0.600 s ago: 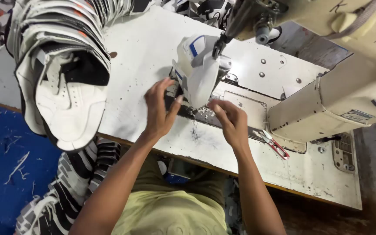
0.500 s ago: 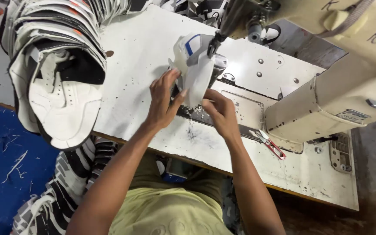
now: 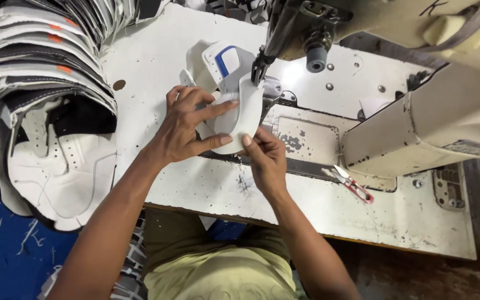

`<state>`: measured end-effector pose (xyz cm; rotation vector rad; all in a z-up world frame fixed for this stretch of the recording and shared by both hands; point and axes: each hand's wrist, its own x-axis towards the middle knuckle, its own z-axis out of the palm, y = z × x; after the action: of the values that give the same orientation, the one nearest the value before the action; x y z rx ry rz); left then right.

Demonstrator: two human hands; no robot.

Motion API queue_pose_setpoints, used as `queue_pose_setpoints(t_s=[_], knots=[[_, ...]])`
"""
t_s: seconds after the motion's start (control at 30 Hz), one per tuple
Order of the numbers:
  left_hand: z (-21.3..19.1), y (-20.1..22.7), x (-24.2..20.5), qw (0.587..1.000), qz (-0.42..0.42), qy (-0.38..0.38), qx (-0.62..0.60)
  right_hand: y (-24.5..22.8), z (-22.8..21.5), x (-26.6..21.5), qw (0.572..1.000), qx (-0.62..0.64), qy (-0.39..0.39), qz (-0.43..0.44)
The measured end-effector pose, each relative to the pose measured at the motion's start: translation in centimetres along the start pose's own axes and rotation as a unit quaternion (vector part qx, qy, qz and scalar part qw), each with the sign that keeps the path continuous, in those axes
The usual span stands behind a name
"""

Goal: The person uses a sewing machine to stitch white and black shoe uppers. They guide the shoes under the needle, rotate them to sew different edges, and stack the finished pieces on the table. A second person briefly appears to help organize the stack of shoes.

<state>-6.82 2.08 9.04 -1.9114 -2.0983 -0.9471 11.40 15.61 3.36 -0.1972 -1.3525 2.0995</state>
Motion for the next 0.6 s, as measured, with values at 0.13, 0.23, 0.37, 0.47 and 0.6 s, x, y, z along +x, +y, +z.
queue_pose_setpoints(t_s=[0.13, 0.23, 0.37, 0.47, 0.6], knots=[[-0.7, -0.2, 0.9, 1.000, 0.007, -0.009, -0.008, -0.3, 0.1, 0.1, 0.997, -0.074, 0.019, -0.009], [-0.3, -0.9, 0.8, 1.000, 0.009, -0.015, -0.003, -0.2, 0.6, 0.0, 0.995, -0.096, 0.011, -0.004], [0.3, -2.0, 1.0, 0.999, 0.024, -0.021, -0.012, 0.5, 1.1, -0.1, 0.999, -0.005, 0.028, 0.024], [0.0, -2.3, 1.3, 0.999, 0.015, -0.029, -0.010, 0.3, 1.6, 0.3, 0.999, 0.014, 0.035, 0.027], [0.6, -3.8, 1.5, 0.999, 0.025, -0.029, -0.012, 0.4, 2.2, 1.0, 0.999, -0.017, 0.038, 0.009]])
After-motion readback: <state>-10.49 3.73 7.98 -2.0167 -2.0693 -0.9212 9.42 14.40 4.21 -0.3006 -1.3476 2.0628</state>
